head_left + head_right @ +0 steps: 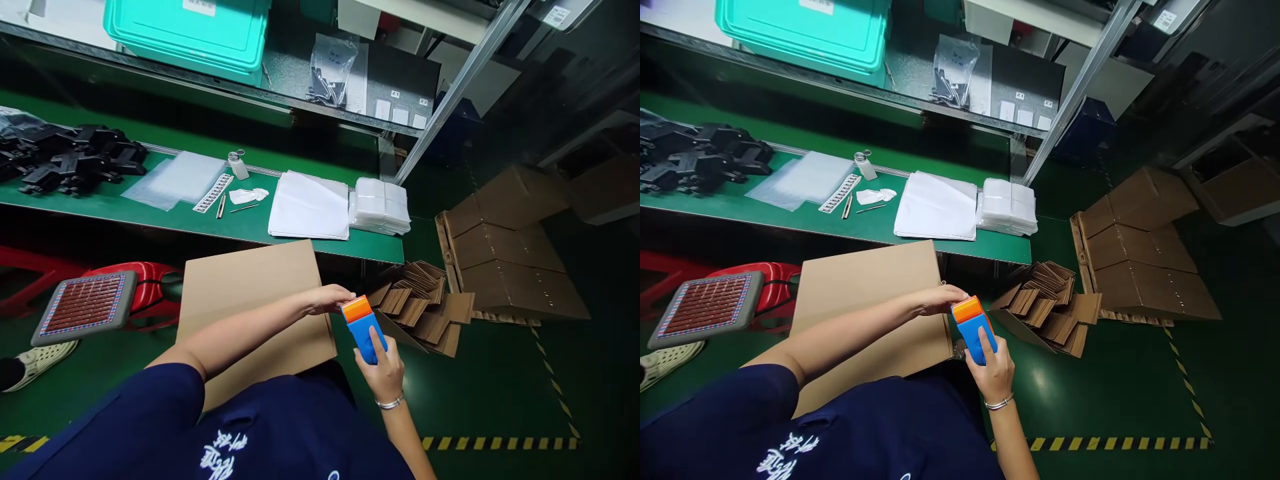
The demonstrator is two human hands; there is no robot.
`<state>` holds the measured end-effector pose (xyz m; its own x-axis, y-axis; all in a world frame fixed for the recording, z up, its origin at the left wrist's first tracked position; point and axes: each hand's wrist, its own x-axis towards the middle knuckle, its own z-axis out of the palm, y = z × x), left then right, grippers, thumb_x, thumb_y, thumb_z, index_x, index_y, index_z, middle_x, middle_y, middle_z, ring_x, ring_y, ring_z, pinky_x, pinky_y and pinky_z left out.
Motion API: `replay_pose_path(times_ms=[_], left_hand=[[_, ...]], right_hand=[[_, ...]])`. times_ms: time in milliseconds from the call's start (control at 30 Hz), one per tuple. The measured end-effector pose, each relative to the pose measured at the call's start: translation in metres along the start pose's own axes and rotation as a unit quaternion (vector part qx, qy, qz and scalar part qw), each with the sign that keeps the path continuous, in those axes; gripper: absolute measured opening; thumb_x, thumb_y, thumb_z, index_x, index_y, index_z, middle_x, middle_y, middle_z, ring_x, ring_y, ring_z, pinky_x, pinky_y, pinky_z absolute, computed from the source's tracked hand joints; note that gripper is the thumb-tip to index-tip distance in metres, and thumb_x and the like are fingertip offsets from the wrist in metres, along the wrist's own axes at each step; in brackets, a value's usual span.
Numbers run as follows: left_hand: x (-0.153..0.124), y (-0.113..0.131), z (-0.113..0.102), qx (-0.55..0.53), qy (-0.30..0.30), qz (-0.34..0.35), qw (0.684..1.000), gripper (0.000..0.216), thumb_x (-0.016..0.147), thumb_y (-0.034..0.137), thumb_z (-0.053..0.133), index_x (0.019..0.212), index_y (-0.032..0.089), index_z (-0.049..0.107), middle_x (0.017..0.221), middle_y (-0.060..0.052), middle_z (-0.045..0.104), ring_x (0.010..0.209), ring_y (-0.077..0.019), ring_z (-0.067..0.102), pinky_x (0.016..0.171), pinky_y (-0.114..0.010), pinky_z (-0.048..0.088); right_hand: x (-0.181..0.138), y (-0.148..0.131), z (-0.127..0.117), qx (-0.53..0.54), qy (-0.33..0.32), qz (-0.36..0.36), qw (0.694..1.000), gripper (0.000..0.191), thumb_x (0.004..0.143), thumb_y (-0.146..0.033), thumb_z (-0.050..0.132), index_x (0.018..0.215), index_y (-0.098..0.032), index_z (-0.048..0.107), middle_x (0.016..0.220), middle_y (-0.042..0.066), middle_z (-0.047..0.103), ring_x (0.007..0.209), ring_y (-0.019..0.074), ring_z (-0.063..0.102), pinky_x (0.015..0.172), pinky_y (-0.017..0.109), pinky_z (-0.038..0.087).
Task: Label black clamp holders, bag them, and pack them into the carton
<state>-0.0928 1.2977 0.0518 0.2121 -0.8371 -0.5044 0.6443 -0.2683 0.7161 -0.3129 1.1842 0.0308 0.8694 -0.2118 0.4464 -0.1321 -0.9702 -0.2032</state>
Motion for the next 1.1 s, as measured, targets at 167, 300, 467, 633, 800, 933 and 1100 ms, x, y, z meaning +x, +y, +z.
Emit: replay_pose_path(times_ms=[167, 300, 467, 633, 800, 933, 1100], left_hand=[[-0.002, 0.005, 0.004, -0.015, -0.042, -0.025, 0.999, 0.042, 0.055, 0.044, 0.086, 0.077, 0.01, 0.074, 0.062, -0.002, 0.062, 0.057, -0.0085, 0.053, 0.062, -0.024, 0.043], [-0.002, 0.007, 0.007, 0.012, -0.046, -0.042, 0.998, 0.039, 0.053, 0.039, 0.087, 0.076, 0.01, 0.075, 0.069, -0.006, 0.069, 0.06, -0.0122, 0.06, 0.064, -0.027, 0.047], [0.009, 0.005, -0.001, 0.098, 0.055, -0.032, 0.993, 0.015, 0.064, 0.02, 0.079, 0.061, 0.012, 0.067, 0.057, -0.001, 0.063, 0.053, -0.0097, 0.058, 0.06, -0.024, 0.048], [0.028, 0.051, -0.083, 0.233, 0.198, -0.021, 0.952, 0.011, 0.08, 0.019, 0.07, 0.074, 0.011, 0.065, 0.066, 0.001, 0.062, 0.06, -0.0102, 0.059, 0.062, -0.025, 0.051], [0.042, 0.108, -0.175, 0.36, 0.282, -0.034, 0.888, 0.029, 0.093, 0.033, 0.058, 0.115, 0.014, 0.059, 0.113, -0.008, 0.062, 0.096, -0.0189, 0.063, 0.081, -0.038, 0.055], [0.056, 0.107, -0.189, 0.447, 0.283, -0.057, 0.847, 0.033, 0.092, 0.034, 0.059, 0.119, 0.015, 0.058, 0.119, -0.009, 0.06, 0.103, -0.0218, 0.061, 0.087, -0.043, 0.054], [0.06, 0.091, -0.177, 0.521, 0.321, -0.056, 0.789, 0.035, 0.092, 0.034, 0.059, 0.122, 0.016, 0.056, 0.125, -0.01, 0.058, 0.108, -0.0232, 0.059, 0.091, -0.045, 0.052]], right_hand=[[-0.001, 0.01, -0.007, 0.008, 0.011, -0.045, 0.999, 0.068, 0.089, -0.035, 0.059, 0.15, -0.031, 0.027, 0.096, 0.008, 0.056, 0.075, 0.0187, 0.063, 0.06, 0.026, 0.053], [0.0, 0.018, -0.011, 0.026, 0.011, -0.077, 0.997, 0.071, 0.09, -0.034, 0.059, 0.151, -0.033, 0.022, 0.095, 0.008, 0.056, 0.075, 0.0188, 0.062, 0.061, 0.027, 0.054], [0.007, 0.012, -0.012, 0.009, -0.038, -0.075, 0.996, 0.07, 0.092, -0.036, 0.055, 0.153, -0.033, 0.019, 0.093, 0.008, 0.056, 0.07, 0.0191, 0.063, 0.056, 0.027, 0.053], [0.004, 0.0, -0.03, 0.012, -0.187, 0.058, 0.98, 0.061, 0.092, -0.048, 0.048, 0.149, -0.029, 0.035, 0.078, 0.003, 0.053, 0.052, 0.0165, 0.056, 0.041, 0.025, 0.044], [0.011, -0.006, -0.033, 0.083, -0.268, 0.139, 0.95, 0.058, 0.088, -0.043, 0.054, 0.144, -0.034, 0.042, 0.075, 0.0, 0.055, 0.052, 0.0161, 0.058, 0.043, 0.025, 0.045], [0.025, -0.021, -0.018, 0.107, -0.26, 0.155, 0.947, 0.057, 0.086, -0.039, 0.055, 0.142, -0.034, 0.045, 0.075, 0.0, 0.057, 0.056, 0.0173, 0.06, 0.047, 0.026, 0.047], [0.023, -0.029, -0.009, 0.111, -0.23, 0.158, 0.954, 0.058, 0.085, -0.041, 0.056, 0.141, -0.035, 0.045, 0.074, -0.001, 0.056, 0.055, 0.0169, 0.06, 0.046, 0.025, 0.044]])
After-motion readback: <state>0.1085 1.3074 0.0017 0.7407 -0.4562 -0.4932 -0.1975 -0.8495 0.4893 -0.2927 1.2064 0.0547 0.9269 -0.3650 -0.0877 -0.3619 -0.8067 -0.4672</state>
